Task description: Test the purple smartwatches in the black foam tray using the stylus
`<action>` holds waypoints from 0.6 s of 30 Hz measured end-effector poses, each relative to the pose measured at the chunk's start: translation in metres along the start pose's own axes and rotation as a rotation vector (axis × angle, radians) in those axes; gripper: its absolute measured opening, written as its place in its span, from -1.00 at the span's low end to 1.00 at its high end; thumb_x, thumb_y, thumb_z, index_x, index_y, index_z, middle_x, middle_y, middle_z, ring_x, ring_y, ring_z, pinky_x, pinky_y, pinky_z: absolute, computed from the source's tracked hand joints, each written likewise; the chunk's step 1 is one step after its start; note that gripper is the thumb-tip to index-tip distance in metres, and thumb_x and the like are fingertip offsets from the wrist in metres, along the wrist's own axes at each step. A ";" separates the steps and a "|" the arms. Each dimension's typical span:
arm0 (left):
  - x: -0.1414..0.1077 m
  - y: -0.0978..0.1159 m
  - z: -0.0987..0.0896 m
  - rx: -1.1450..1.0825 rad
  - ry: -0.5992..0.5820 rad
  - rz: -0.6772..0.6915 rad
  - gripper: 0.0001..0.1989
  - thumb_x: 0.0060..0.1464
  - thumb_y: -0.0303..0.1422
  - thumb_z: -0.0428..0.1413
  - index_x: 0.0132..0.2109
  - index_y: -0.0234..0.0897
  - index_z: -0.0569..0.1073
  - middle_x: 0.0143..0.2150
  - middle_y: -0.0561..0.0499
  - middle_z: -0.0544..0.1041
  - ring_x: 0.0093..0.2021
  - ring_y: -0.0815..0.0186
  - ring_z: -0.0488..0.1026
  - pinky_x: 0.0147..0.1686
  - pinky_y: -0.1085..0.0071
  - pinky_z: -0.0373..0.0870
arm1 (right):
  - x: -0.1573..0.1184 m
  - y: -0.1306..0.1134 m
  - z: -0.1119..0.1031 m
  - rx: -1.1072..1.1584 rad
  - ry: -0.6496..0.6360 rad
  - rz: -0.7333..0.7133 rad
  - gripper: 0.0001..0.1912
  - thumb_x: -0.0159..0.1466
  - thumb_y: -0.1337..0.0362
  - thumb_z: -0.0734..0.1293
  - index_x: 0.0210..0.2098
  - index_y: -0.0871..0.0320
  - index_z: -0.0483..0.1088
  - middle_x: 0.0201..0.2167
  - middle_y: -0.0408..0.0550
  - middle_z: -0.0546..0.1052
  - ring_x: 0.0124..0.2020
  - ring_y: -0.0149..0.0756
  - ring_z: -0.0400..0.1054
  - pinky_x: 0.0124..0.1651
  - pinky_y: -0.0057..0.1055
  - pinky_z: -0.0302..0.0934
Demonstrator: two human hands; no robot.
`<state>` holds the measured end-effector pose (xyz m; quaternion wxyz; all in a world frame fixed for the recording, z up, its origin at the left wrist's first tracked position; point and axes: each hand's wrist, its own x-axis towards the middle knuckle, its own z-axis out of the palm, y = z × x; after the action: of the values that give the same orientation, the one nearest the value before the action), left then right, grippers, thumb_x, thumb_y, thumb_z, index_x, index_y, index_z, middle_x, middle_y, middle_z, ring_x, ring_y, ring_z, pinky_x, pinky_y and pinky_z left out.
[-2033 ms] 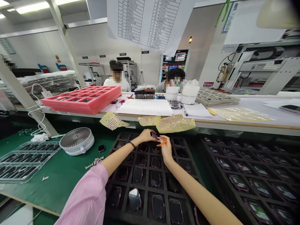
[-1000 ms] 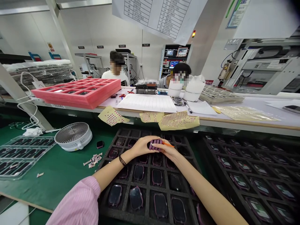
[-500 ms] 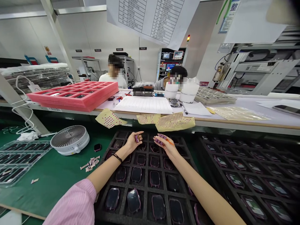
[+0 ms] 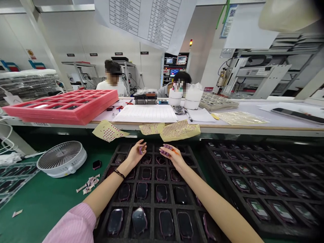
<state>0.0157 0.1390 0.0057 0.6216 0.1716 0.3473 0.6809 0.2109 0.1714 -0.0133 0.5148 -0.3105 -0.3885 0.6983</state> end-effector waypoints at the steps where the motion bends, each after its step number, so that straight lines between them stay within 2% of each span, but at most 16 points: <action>1: 0.000 0.001 0.000 -0.002 -0.002 0.005 -0.69 -0.10 -0.65 0.01 -0.17 -0.34 0.40 -0.28 -0.09 0.48 -0.43 0.40 0.43 -0.58 0.56 0.20 | 0.000 0.000 0.000 0.002 0.001 0.000 -0.54 -0.23 0.24 0.60 -0.34 0.21 0.51 -0.45 -0.09 0.58 -0.32 -0.22 0.51 -0.07 -0.22 0.36; 7: 0.000 0.005 0.004 0.021 0.013 -0.010 -0.72 -0.07 -0.69 -0.02 -0.24 -0.33 0.43 -0.22 -0.11 0.51 -0.30 0.32 0.50 -0.47 0.52 0.32 | -0.001 -0.004 0.004 0.020 0.001 -0.010 -0.53 -0.27 0.23 0.61 -0.37 0.22 0.50 -0.50 -0.12 0.55 -0.38 -0.27 0.49 -0.12 -0.24 0.36; 11: 0.002 0.006 0.006 0.063 0.027 -0.035 -0.74 -0.07 -0.71 0.00 -0.31 -0.30 0.42 -0.26 -0.06 0.53 -0.31 0.31 0.51 -0.46 0.50 0.34 | -0.001 -0.007 0.007 0.024 0.001 -0.013 -0.53 -0.30 0.21 0.61 -0.40 0.23 0.50 -0.55 -0.15 0.53 -0.45 -0.32 0.46 -0.18 -0.26 0.37; 14: 0.005 0.006 0.008 0.137 0.108 -0.020 -0.77 -0.08 -0.70 0.04 -0.36 -0.30 0.42 -0.27 -0.04 0.54 -0.33 0.30 0.52 -0.49 0.49 0.36 | 0.001 -0.010 0.008 0.021 0.001 -0.009 -0.51 -0.34 0.21 0.62 -0.43 0.25 0.50 -0.56 -0.16 0.51 -0.52 -0.37 0.42 -0.22 -0.28 0.38; 18: 0.007 0.008 0.014 0.174 0.161 -0.023 -0.74 -0.08 -0.70 -0.02 -0.39 -0.27 0.44 -0.31 0.01 0.56 -0.36 0.33 0.53 -0.52 0.50 0.44 | 0.002 -0.015 0.010 0.018 -0.005 -0.018 -0.49 -0.42 0.20 0.64 -0.49 0.26 0.50 -0.61 -0.16 0.49 -0.60 -0.43 0.35 -0.28 -0.31 0.38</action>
<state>0.0176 0.1499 0.0196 0.5822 0.1658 0.4560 0.6524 0.2097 0.1738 0.0047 0.5228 -0.3008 -0.3861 0.6979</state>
